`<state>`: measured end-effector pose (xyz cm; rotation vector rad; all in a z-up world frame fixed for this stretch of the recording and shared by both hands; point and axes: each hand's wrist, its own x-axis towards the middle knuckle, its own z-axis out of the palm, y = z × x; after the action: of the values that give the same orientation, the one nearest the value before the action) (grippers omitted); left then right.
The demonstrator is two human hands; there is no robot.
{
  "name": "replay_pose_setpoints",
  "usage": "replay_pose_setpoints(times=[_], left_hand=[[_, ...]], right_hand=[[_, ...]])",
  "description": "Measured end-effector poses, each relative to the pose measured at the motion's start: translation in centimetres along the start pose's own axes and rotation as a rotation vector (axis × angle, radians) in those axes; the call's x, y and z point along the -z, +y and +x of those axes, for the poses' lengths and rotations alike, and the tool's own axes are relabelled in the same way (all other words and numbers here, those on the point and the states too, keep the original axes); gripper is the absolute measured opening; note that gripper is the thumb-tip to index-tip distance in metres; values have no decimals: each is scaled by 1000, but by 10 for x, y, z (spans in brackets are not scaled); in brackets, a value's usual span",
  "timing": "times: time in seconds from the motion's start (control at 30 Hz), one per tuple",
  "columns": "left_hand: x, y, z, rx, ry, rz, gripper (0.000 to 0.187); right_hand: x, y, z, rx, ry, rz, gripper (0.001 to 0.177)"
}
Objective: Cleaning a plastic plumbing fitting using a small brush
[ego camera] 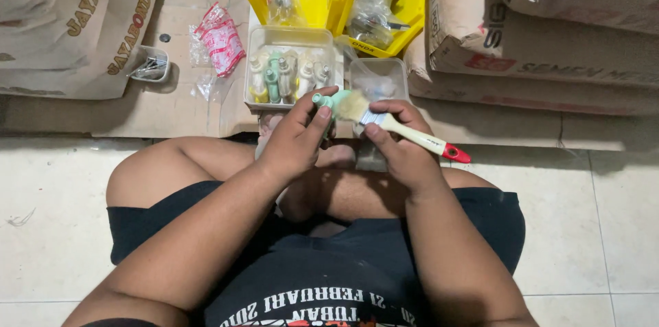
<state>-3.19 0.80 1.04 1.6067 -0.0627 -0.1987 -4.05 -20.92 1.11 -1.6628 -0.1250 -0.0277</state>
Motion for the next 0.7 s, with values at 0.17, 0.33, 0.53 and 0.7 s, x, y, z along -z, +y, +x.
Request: replay_pose_setpoints(times=[0.17, 0.33, 0.53, 0.7], left_hand=[[2, -20, 8, -52, -17, -53, 39], [2, -12, 7, 3, 11, 94, 42], [1, -19, 15, 29, 11, -27, 40], [1, -32, 21, 164, 52, -164, 43]], right_hand=[[5, 6, 2, 17, 93, 92, 36], [-7, 2, -2, 32, -39, 71, 37], [-2, 2, 1, 49, 106, 86, 36], [-16, 1, -10, 49, -91, 203, 37]])
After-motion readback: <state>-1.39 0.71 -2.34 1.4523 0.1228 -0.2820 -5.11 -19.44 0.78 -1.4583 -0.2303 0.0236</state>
